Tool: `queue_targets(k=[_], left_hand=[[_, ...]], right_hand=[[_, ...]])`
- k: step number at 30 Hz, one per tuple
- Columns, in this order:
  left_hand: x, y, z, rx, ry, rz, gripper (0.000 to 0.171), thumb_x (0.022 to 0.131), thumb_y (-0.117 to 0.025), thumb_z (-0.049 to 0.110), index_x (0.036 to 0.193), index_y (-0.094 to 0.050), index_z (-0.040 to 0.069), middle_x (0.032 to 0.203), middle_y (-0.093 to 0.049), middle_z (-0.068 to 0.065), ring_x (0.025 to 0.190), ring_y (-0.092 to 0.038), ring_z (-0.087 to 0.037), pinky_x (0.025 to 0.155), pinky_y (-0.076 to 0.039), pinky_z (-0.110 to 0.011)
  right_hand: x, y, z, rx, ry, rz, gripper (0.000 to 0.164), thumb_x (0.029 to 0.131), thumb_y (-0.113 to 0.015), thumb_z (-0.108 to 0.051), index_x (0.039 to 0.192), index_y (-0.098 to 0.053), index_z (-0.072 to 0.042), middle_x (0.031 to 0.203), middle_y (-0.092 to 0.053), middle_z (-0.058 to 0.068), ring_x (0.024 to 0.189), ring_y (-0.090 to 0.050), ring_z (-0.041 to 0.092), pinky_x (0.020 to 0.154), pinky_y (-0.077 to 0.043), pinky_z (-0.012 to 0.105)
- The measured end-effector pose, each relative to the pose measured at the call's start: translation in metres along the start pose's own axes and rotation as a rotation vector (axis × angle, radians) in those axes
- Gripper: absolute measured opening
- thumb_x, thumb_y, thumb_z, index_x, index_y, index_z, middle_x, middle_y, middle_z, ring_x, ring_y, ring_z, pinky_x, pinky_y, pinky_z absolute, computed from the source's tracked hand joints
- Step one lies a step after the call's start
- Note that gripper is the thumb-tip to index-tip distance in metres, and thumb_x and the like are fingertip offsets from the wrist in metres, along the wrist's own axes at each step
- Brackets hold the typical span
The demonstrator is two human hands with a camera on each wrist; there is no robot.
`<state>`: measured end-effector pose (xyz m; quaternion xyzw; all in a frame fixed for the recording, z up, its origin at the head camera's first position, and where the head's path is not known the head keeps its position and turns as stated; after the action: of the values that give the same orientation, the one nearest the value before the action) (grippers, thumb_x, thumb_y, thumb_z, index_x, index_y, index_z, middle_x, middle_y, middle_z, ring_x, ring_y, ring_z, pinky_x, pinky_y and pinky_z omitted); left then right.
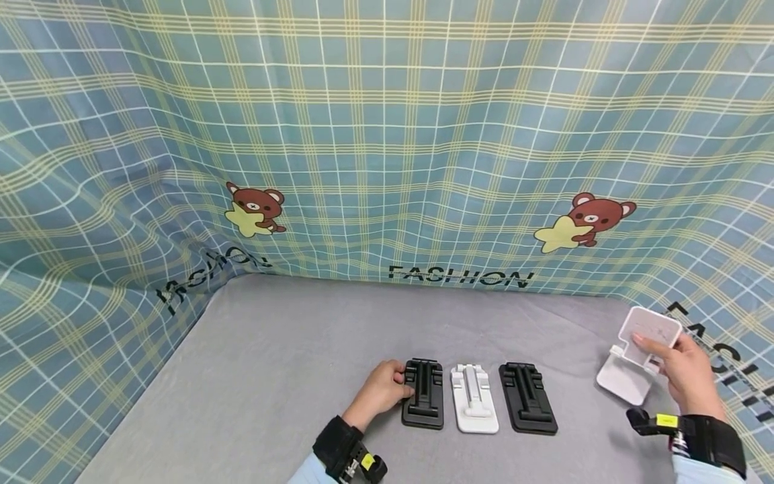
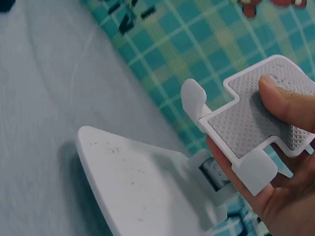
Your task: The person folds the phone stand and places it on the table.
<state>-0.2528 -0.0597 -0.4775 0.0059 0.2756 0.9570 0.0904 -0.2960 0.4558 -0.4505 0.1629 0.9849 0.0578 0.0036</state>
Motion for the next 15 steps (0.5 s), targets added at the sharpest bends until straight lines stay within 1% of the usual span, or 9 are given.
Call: queue_targets(k=[2,3,4,6,10,13,15], left_hand=[[0.000,0.003,-0.001,-0.047,0.010,-0.029,0.046,0.078,-0.070,0.004,0.115,-0.053,-0.017,0.086,-0.058,-0.012,0.068,-0.059,-0.020,0.056,-0.048,-0.026],[0.000,0.005,-0.001,-0.068,0.018,-0.041,0.046,0.081,-0.068,0.005,0.118,-0.052,-0.017,0.085,-0.059,-0.012,0.066,-0.060,-0.020,0.054,-0.048,-0.025],[0.000,0.007,-0.001,-0.079,0.026,-0.045,0.046,0.083,-0.067,0.007,0.119,-0.051,-0.016,0.086,-0.059,-0.011,0.065,-0.060,-0.020,0.053,-0.047,-0.025],[0.001,0.013,-0.001,-0.069,0.023,-0.028,0.044,0.085,-0.064,0.009,0.121,-0.052,-0.014,0.087,-0.061,-0.011,0.066,-0.059,-0.018,0.055,-0.046,-0.025],[0.003,0.027,0.002,-0.052,-0.001,0.053,0.040,0.086,-0.060,0.010,0.121,-0.055,-0.009,0.095,-0.062,-0.013,0.074,-0.057,-0.016,0.061,-0.047,-0.027],[0.004,0.034,0.004,-0.088,-0.024,0.101,0.039,0.086,-0.058,0.010,0.122,-0.055,-0.006,0.102,-0.062,-0.016,0.083,-0.060,-0.020,0.065,-0.049,-0.029],[0.005,0.036,0.006,-0.123,-0.040,0.123,0.039,0.087,-0.057,0.010,0.123,-0.054,-0.005,0.107,-0.061,-0.018,0.090,-0.061,-0.024,0.068,-0.049,-0.029]], right_hand=[[-0.004,-0.008,-0.015,-0.037,0.028,0.033,0.032,0.081,-0.075,-0.018,0.102,-0.059,-0.036,0.082,-0.060,-0.031,0.071,-0.053,-0.006,0.054,-0.038,0.021],[-0.006,-0.014,-0.023,-0.020,0.048,0.039,0.032,0.081,-0.075,-0.016,0.102,-0.060,-0.034,0.082,-0.061,-0.030,0.071,-0.053,-0.006,0.054,-0.039,0.020],[-0.008,-0.019,-0.031,-0.009,0.073,0.043,0.032,0.081,-0.075,-0.014,0.102,-0.061,-0.033,0.082,-0.061,-0.029,0.071,-0.054,-0.006,0.054,-0.040,0.019],[-0.014,-0.033,-0.049,0.018,0.128,0.041,0.032,0.081,-0.074,-0.010,0.102,-0.063,-0.031,0.082,-0.063,-0.026,0.071,-0.055,-0.006,0.053,-0.042,0.017],[-0.030,-0.069,-0.080,0.126,0.224,-0.025,0.032,0.081,-0.071,-0.001,0.101,-0.066,-0.026,0.082,-0.066,-0.020,0.071,-0.058,-0.004,0.054,-0.044,0.015],[-0.045,-0.102,-0.099,0.204,0.276,-0.104,0.032,0.082,-0.069,0.003,0.100,-0.067,-0.023,0.084,-0.069,-0.016,0.071,-0.060,-0.002,0.055,-0.046,0.016],[-0.057,-0.125,-0.111,0.220,0.306,-0.156,0.033,0.082,-0.067,0.004,0.101,-0.067,-0.023,0.086,-0.069,-0.015,0.072,-0.061,0.000,0.057,-0.047,0.017]])
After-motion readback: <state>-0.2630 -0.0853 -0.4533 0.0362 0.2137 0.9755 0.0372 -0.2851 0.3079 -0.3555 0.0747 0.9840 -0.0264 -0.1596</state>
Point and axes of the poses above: each hand's wrist, its own x-axis towards the middle knuckle, its own y-axis out of the back of the hand, z = x × y, the point moved 6 cm from there along x, towards the middle knuckle
